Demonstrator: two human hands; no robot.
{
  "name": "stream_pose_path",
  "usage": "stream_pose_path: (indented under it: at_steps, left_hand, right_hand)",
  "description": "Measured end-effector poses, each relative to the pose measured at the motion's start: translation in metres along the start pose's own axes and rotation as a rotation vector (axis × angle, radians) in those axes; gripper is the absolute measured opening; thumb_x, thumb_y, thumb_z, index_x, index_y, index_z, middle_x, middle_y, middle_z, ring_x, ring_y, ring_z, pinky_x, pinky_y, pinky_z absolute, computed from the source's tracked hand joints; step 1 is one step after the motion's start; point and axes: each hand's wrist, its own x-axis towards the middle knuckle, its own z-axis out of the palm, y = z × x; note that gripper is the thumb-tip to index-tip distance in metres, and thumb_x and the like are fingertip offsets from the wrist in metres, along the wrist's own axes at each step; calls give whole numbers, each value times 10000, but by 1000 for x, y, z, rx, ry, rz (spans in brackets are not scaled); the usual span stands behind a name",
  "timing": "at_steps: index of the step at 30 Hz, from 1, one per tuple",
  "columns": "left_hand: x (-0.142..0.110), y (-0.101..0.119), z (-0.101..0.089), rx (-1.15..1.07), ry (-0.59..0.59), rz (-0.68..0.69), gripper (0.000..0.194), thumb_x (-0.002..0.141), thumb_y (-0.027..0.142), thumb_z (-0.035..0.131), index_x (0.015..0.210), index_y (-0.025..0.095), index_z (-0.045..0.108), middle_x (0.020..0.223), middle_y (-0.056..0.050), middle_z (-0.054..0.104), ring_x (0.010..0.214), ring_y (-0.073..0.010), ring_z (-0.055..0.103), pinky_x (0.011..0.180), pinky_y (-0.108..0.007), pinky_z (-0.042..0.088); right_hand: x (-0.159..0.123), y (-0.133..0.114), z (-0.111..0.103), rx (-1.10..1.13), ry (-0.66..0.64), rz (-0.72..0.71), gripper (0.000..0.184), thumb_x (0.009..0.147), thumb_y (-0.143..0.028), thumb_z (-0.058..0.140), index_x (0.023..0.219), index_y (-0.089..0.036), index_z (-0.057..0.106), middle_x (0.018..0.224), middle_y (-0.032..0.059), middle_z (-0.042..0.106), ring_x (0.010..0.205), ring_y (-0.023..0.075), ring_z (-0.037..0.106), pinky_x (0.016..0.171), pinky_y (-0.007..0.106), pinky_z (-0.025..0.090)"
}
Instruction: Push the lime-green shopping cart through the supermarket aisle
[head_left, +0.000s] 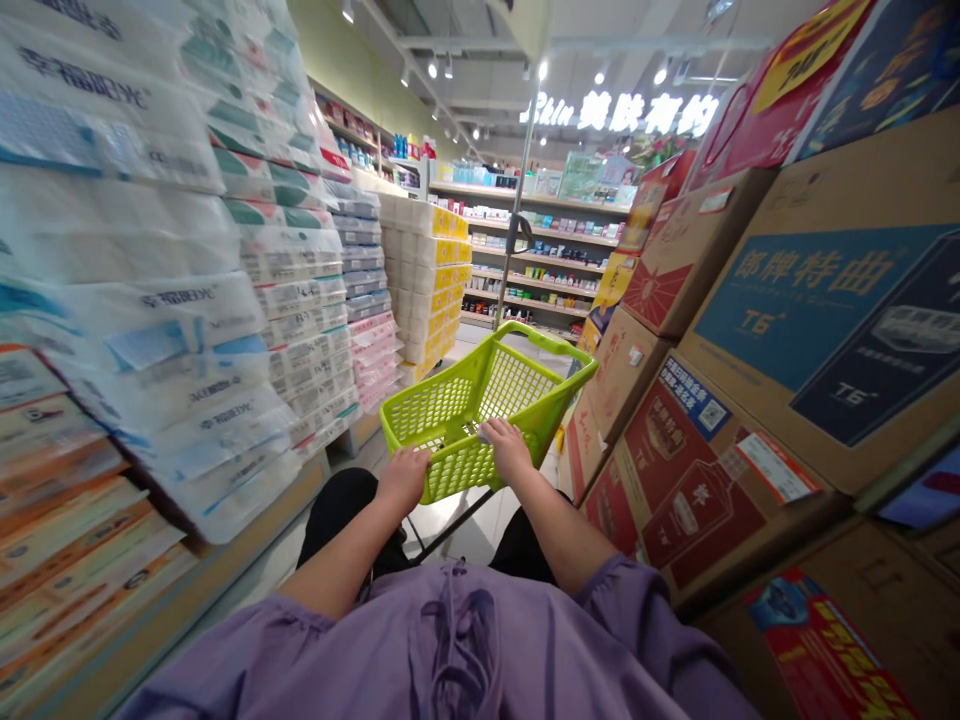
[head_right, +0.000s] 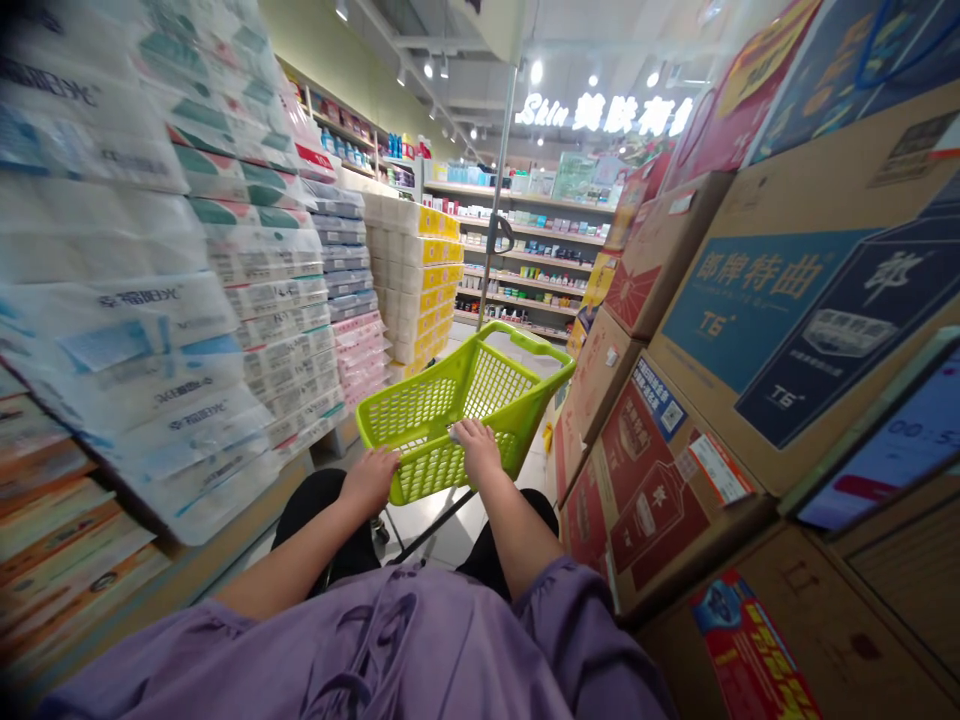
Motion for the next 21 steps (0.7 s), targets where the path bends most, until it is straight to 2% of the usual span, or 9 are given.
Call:
stream_pose_path:
  at_steps: [3,6,8,10,12,14,17,21]
  left_hand:
    - [0,6,-2,9,26,-41,435,958,199,298,1311,126,541,1311,-128,598,1293,-274,472,1113,-475,305]
    - [2,21,-3,18,33,1,490,975,235,244,1410,96,423,1426,-121,495,1330,-265,428,1134,-459,272]
    - [1,27,-2,32,30,10,507,971,240,254,1439,91,378,1483,-112,421,1370,-279,371,1133,-456,268]
    - [-1,26,2,52,53,6,515,956,218,276,1449,102,369,1510,-103,379,1391,-301,331,1126,-467,271]
    - [-5,20,7,65,102,28,522,938,178,282,1446,113,380,1510,-102,377,1395,-310,323,1120,-480,276]
    - [-8,13,11,63,156,47,521,926,161,291,1431,116,411,1491,-112,405,1384,-317,343,1108,-497,292]
    - [-11,11,14,45,228,18,490,927,192,321,1383,113,482,1435,-127,479,1344,-340,401,1088,-532,312]
    - [-10,11,14,15,268,-11,467,931,224,337,1330,84,533,1361,-153,552,1284,-349,473,1054,-541,353]
  right_hand:
    - [5,-15,6,12,34,-45,490,833,-42,438,1257,-225,600,1326,68,571,1256,220,443,1082,355,299]
    - [8,-33,15,37,55,-130,451,835,-52,453,1223,-204,626,1260,80,612,1166,212,499,1046,327,335]
    - [8,-35,15,52,44,-193,448,848,-60,444,1232,-211,620,1274,67,607,1146,200,506,1036,320,340]
    - [5,-27,9,55,30,-216,464,852,-58,433,1247,-226,608,1303,50,592,1156,194,500,1040,323,329]
    - [1,-14,-3,41,41,-154,485,843,-46,425,1250,-238,604,1327,41,578,1190,196,480,1066,343,291]
    - [-3,-2,-14,24,92,-16,487,832,-37,422,1228,-243,616,1332,45,572,1218,203,458,1095,372,238]
    - [-8,2,-23,10,171,151,449,835,-46,418,1174,-233,644,1309,63,582,1218,211,452,1106,384,197]
    - [-7,-6,-20,14,141,98,436,828,-43,416,1127,-245,661,1250,52,617,1169,194,483,1103,355,188]
